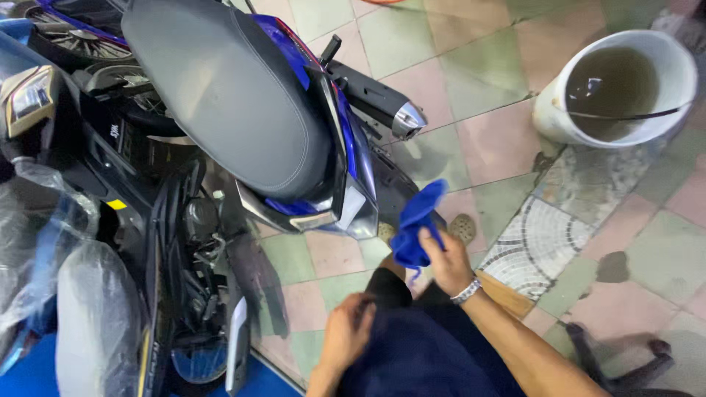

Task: The person wipes the front wheel rim, body panels, and seat of a motorcycle with a cloth, periodically rinsing and wringing the cloth in a bucket of water before cleaning the engine area and rear wheel.

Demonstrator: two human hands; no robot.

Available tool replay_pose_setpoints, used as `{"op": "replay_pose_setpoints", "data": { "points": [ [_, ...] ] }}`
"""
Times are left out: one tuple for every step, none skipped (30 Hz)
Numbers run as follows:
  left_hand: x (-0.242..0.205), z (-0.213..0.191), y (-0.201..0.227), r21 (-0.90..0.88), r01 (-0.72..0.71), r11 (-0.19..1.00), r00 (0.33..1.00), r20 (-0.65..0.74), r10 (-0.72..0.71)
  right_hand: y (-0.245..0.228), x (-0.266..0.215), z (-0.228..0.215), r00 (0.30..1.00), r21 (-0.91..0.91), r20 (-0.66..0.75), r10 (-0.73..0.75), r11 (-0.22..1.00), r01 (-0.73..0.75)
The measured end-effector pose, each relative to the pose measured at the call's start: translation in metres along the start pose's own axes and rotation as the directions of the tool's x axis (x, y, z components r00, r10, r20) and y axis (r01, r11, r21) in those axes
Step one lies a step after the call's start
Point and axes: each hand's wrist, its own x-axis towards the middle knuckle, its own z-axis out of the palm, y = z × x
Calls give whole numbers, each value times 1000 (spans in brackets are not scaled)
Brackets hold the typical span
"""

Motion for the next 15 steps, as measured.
{"op": "replay_pose_setpoints", "data": {
  "points": [
    [2, 5, -8, 26, -61, 998, 998, 21, 60, 21, 8, 2, 993, 82, -43, 113, 991, -110],
    [9, 12, -16, 47, -129, 991, 991, 46, 127, 43, 20, 9, 994, 61, -71, 85, 995, -81],
    [21, 20, -25, 66, -196, 978, 979, 73, 191, 66, 35, 22, 996, -18, -94, -11, 1000, 9],
    [33, 27, -38, 81, -181, 980, 980, 97, 172, 89, 46, 45, 988, -96, -118, -102, 991, 90],
    [45, 36, -53, 97, -165, 982, 981, 121, 153, 110, 57, 79, 946, -253, -82, -313, 925, 284],
    [46, 44, -70, 112, -142, 983, 979, 161, 123, 128, 70, 110, 870, -405, -45, -491, 805, 433],
    [45, 56, -86, 100, -171, 980, 978, 138, 157, 143, 82, 137, 766, -517, -16, -643, 661, 544],
    [55, 64, -102, 92, -225, 970, 970, 120, 213, 154, 94, 158, 747, -582, -11, -665, 612, 536],
    [64, 67, -118, 84, -279, 957, 957, 104, 270, 164, 104, 174, 778, -624, -18, -628, 615, 482],
    [72, 70, -132, 42, -200, 979, 970, 152, 192, 173, 111, 177, 818, -675, -16, -575, 610, 415],
    [79, 70, -148, 8, -117, 993, 973, 202, 113, 180, 119, 180, 855, -721, -20, -518, 600, 346],
    [72, 71, -167, -23, -5, 1000, 970, 245, 11, 184, 116, 186, 895, -754, -11, -446, 592, 286],
    [70, 73, -187, -7, -50, 999, 965, 257, 50, 191, 103, 177, 894, -724, 68, -444, 595, 350],
    [74, 73, -209, 11, -101, 995, 955, 281, 94, 198, 87, 155, 887, -693, 136, -440, 597, 403],
    [78, 71, -230, 27, -154, 988, 942, 306, 138, 204, 80, 140, 934, -730, 138, -331, 603, 322]
  ]
}}
